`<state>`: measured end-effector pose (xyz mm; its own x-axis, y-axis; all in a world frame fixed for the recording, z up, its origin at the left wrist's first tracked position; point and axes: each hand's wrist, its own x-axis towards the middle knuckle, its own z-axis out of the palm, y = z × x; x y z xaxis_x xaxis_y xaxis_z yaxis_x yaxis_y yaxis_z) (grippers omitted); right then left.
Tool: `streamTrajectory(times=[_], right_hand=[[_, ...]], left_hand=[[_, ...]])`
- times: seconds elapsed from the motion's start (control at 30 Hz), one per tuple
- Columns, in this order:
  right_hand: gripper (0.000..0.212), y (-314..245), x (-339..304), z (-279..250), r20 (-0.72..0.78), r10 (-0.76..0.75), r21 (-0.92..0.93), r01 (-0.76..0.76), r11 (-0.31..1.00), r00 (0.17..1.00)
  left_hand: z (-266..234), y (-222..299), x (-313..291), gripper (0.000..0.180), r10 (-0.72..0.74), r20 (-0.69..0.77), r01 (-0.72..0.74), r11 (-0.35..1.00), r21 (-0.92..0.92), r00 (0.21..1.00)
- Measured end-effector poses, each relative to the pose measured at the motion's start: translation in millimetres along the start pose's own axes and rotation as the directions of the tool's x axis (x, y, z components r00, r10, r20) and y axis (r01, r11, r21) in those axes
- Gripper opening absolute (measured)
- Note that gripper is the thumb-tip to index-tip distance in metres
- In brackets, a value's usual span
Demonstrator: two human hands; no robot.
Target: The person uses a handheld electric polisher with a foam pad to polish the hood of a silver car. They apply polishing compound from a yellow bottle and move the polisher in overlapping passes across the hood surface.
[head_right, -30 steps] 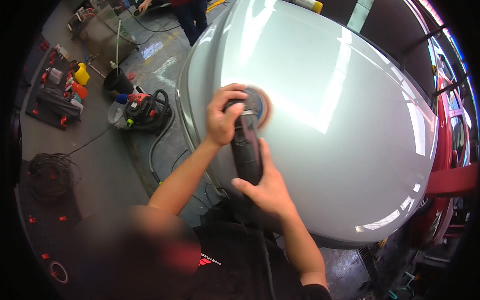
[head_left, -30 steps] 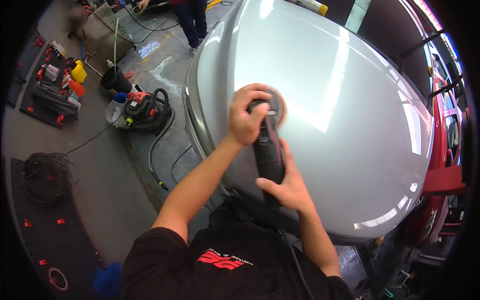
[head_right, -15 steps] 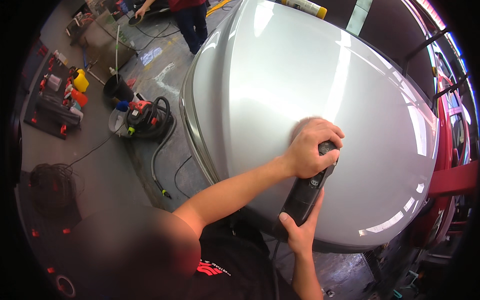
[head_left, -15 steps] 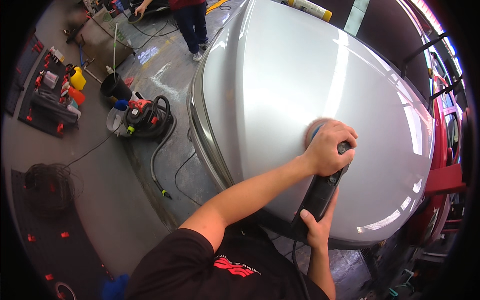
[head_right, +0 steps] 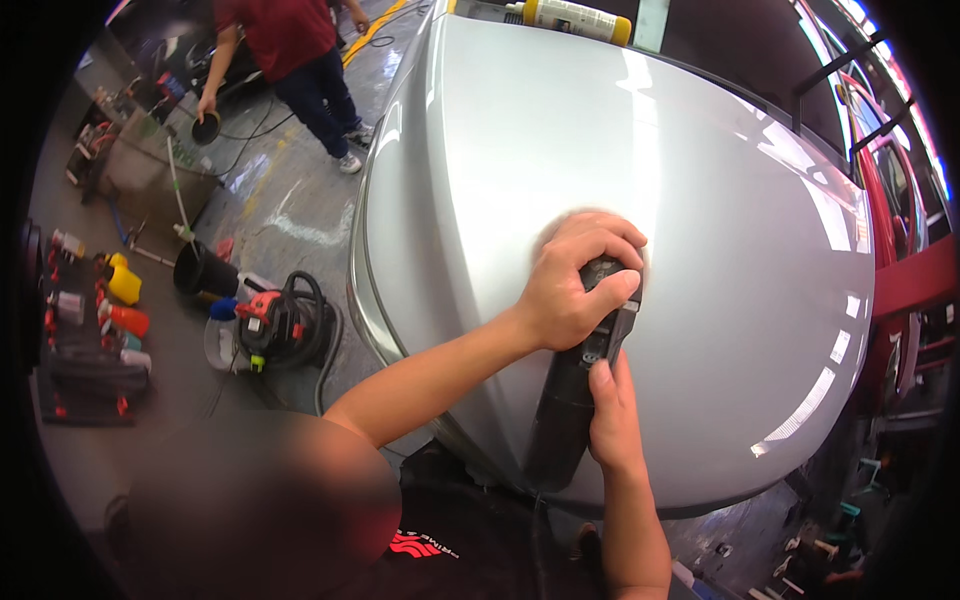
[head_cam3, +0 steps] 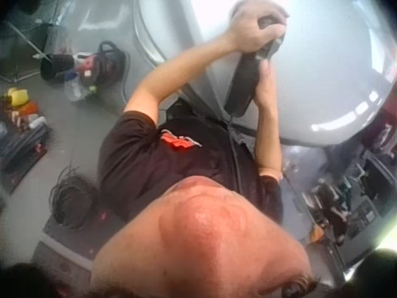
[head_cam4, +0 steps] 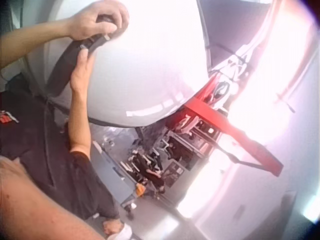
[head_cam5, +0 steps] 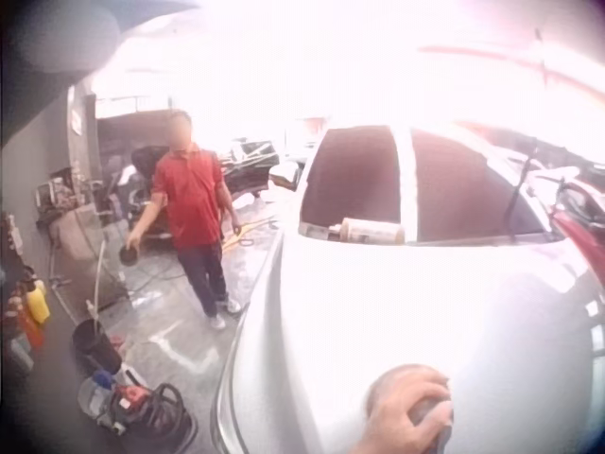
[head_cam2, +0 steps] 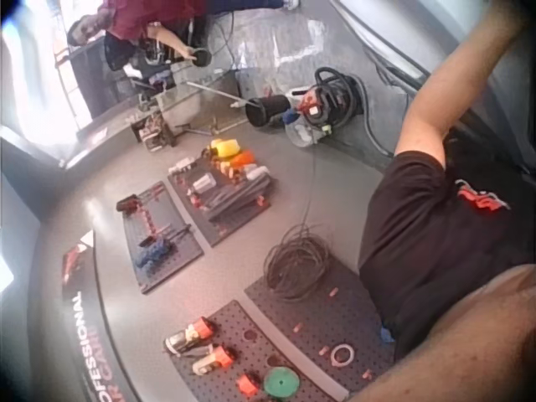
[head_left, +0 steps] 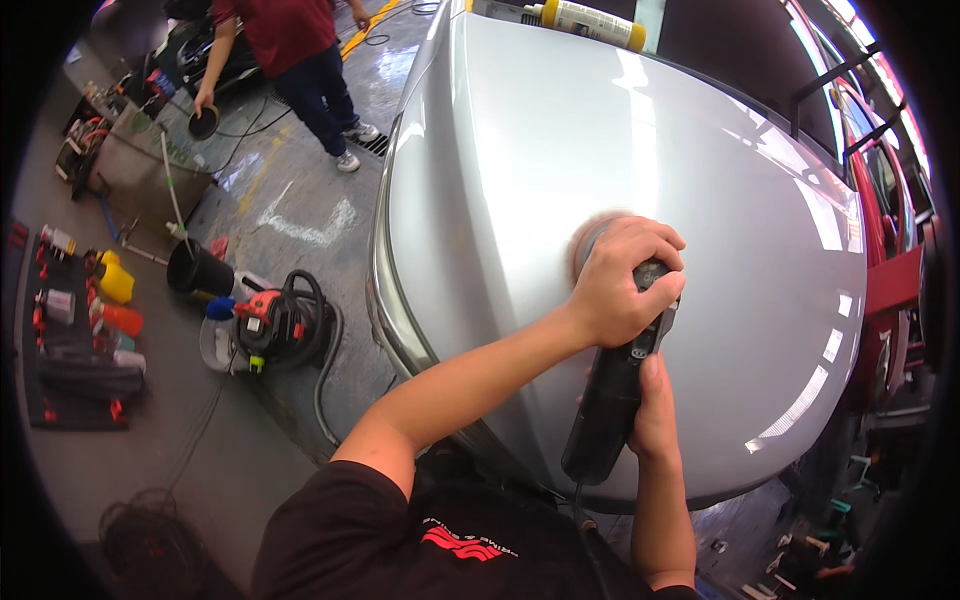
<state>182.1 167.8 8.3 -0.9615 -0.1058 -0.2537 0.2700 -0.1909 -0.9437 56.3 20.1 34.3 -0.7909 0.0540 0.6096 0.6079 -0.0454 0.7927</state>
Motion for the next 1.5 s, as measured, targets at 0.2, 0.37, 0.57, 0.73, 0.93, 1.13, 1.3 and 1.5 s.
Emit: streamTrajectory(times=[0.2,0.37,0.57,0.73,0.93,1.13,1.3,1.5], right_hand=[[0.072,-27,37,39,-0.093,-0.073,0.034,0.076,0.996,0.993],[0.083,-46,40,31,-0.166,-0.103,0.079,0.117,0.990,0.981],[0.092,-55,20,28,-0.352,0.002,0.112,0.040,0.993,0.936],[0.093,-50,10,15,-0.411,0.044,0.135,0.013,0.991,0.911],[0.090,-43,10,22,-0.499,-0.009,0.077,0.055,0.996,0.867],[0.087,-41,18,10,-0.492,-0.011,0.064,0.049,0.997,0.871],[0.089,-42,16,11,-0.464,-0.012,0.052,0.041,0.998,0.886],[0.085,-46,19,20,-0.403,0.011,0.083,0.024,0.996,0.915]], left_hand=[[-25,-20,33,0.022,0.046,0.175,-0.048,0.999,0.007,0.983],[-52,-85,162,0.065,-0.077,0.545,0.105,0.994,-0.020,0.835],[-124,-191,401,0.098,-0.328,0.321,-0.244,0.253,0.936,0.888],[-127,-149,446,0.091,-0.743,0.162,0.007,0.219,0.976,0.650],[-126,-170,429,0.069,-0.634,0.200,-0.063,0.232,0.971,0.747],[-199,-132,456,0.068,-0.089,0.120,-0.012,0.756,0.655,0.989],[-245,-34,364,0.055,0.259,0.061,-0.266,0.953,0.146,0.964],[-284,-72,285,0.073,0.172,-0.155,-0.174,0.985,-0.002,0.973]])
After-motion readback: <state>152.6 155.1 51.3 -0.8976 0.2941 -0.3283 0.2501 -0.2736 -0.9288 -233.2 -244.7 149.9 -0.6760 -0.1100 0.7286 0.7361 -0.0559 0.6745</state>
